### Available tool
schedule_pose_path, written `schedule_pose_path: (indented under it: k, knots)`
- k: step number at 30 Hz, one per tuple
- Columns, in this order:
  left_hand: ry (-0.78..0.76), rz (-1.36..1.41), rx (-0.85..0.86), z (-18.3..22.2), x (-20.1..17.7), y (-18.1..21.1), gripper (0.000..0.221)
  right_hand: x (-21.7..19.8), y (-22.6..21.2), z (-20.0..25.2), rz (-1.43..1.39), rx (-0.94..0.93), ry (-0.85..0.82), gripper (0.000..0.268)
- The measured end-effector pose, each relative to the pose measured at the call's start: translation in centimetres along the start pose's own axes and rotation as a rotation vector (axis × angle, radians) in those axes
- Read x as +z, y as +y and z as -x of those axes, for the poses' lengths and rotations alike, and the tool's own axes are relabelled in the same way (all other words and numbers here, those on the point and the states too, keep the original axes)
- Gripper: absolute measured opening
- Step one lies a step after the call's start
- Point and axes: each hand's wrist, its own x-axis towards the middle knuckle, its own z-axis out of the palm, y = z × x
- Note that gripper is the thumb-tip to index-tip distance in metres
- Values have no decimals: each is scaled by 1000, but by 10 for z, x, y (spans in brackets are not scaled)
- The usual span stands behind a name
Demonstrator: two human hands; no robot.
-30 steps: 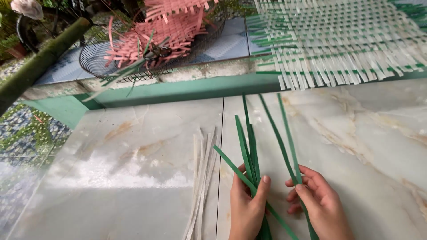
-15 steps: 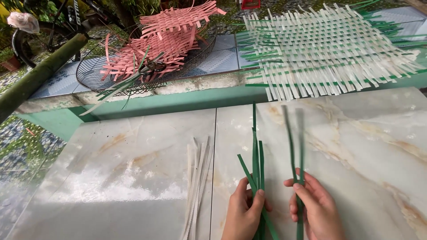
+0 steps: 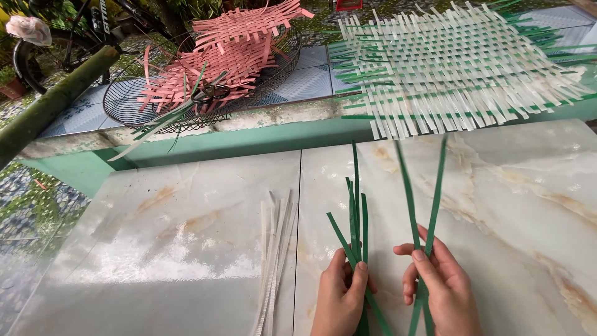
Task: Gathering and bundling thin green plastic strips from a table.
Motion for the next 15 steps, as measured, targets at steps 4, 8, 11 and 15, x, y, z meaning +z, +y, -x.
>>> schedule_pose_path:
  k: [4, 8, 11, 15]
  knots:
    - [-4, -15, 12, 2, 0, 4, 22, 2, -2, 2, 10, -7, -18, 48]
    - [3, -22, 12, 1, 0, 4, 21, 3, -7, 1, -2, 73, 27, 44]
    - [3, -3, 20, 2, 0, 4, 18, 1, -3, 0, 18, 55, 16, 46]
    - [-8, -8, 11, 1, 1, 2, 18, -1, -1, -1, 10, -50, -34, 50]
